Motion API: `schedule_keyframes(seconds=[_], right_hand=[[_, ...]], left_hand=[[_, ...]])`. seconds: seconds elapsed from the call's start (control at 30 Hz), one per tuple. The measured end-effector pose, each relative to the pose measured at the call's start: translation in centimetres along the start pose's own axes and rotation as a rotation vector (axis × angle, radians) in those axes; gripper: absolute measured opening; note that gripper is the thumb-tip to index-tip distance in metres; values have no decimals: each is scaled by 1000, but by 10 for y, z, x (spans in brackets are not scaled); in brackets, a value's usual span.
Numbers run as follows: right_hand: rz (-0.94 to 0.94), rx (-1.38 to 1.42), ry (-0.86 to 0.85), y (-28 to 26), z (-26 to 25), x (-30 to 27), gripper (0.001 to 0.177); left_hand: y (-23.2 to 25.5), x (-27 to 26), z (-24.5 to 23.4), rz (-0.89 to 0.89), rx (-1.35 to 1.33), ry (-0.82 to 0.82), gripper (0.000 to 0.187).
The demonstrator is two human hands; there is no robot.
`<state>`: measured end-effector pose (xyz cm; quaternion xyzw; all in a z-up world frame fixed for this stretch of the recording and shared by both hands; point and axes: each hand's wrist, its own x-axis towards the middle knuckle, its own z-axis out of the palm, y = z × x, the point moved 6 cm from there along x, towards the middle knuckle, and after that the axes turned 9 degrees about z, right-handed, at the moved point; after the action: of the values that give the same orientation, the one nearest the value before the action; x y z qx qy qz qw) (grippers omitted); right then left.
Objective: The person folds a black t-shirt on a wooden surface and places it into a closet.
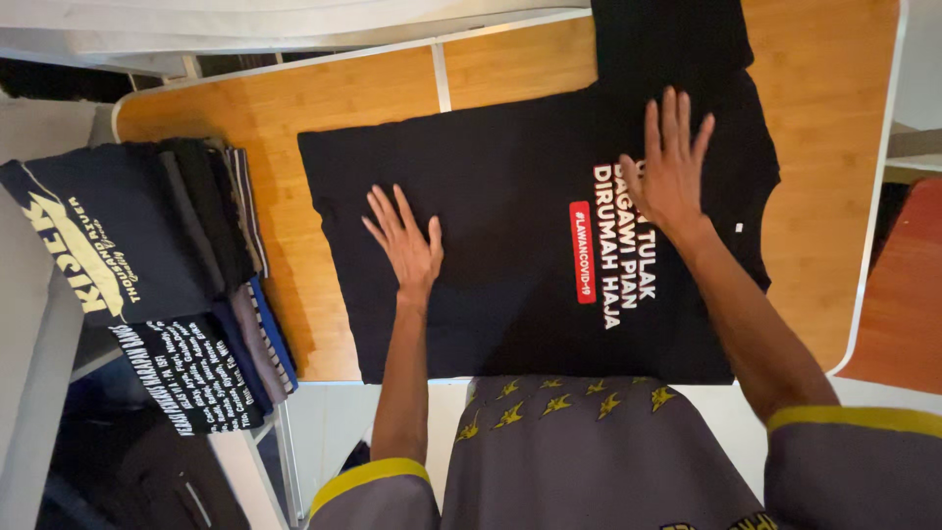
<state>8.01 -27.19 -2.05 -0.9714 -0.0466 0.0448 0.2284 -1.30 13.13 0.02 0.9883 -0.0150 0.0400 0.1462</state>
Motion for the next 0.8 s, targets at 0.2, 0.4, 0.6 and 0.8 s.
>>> schedule_keyframes(seconds=[0.2,0.4,0.6,0.8], right_hand=[[179,-41,40,39,-15,-84,73],[244,-99,111,57,-24,-156,71],[308,-134,171,58,-22,-229,70],[361,-155,246,31,-7,-279,70]], left_hand=[[-4,-65,-3,-69,43,-3,75],[-17,-112,-8,-113,50,-4,72],[-30,-157,-11,-136,72,9,72],[7,-179,-11,-106,73,71,81]])
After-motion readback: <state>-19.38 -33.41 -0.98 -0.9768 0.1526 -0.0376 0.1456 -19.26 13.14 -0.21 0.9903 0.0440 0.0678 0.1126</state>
